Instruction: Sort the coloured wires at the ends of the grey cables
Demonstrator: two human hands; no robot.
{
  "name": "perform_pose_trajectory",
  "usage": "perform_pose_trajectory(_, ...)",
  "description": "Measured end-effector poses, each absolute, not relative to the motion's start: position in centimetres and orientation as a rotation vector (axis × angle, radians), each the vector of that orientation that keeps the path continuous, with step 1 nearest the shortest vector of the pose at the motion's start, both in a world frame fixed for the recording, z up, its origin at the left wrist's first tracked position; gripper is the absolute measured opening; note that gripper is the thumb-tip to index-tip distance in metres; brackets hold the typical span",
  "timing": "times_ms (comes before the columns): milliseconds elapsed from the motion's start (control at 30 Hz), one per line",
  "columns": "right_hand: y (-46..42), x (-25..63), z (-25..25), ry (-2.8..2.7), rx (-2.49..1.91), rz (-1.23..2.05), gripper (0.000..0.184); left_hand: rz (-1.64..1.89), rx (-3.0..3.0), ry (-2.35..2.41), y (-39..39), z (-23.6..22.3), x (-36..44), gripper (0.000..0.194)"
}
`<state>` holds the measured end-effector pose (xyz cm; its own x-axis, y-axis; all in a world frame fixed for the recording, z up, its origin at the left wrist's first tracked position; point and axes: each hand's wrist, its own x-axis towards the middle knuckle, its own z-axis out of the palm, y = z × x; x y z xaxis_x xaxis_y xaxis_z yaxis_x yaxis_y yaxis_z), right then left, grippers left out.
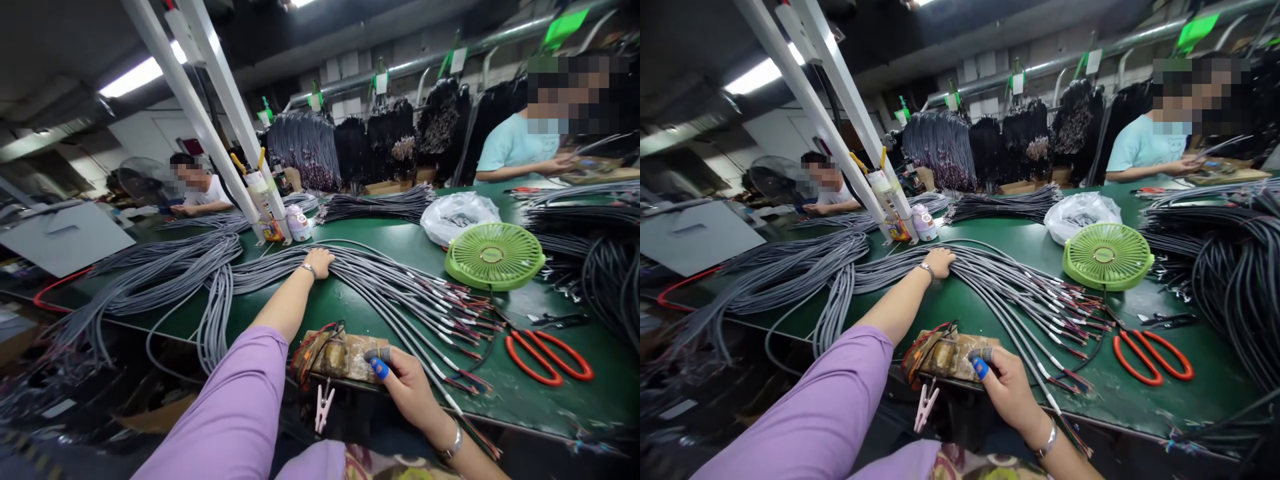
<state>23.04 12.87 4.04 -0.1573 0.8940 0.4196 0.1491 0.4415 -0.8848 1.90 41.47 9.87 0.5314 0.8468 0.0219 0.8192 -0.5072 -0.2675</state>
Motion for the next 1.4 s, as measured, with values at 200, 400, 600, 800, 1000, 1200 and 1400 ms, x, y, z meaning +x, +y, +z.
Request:
perform_pose_trajectory(200, 12.9, 23.0, 3.9, -1.611, -0.931, 0.863, 0.02, 0.229, -2.527, -1.404, 39.6, 10.0, 1.5, 0.044)
perform_pose_trajectory(400, 13.1, 22.9, 4.1, -1.597, -0.927, 0.845, 0.019, 0.28, -2.548, -1.476, 36.8, 10.3, 1.4, 0.023)
perform_pose_trajectory(600, 13.5, 22.9, 3.5, -1.539, -0.949, 0.876, 0.024, -0.041, -2.446, -1.713, 33.2, 13.9, -0.7, 0.025)
perform_pose_trajectory(800, 13.7, 23.3, 3.4, -1.506, -0.999, 0.832, 0.027, -0.427, -2.249, -1.994, 28.7, 19.5, -6.5, 0.031)
perform_pose_trajectory(1000, 13.5, 23.4, 3.9, -1.631, -0.954, 0.758, 0.025, -0.727, -2.121, -2.297, 19.9, 16.8, -11.3, 0.027)
perform_pose_trajectory(1200, 10.8, 23.1, 4.0, -1.823, -0.937, 0.747, 0.022, -0.6, -2.294, -1.906, 14.0, 13.3, -8.1, 0.021)
perform_pose_trajectory(1400, 4.8, 24.3, 4.1, -1.618, -1.04, 0.965, 0.027, -0.351, -2.669, -1.402, 11.1, 14.4, -2.2, 0.025)
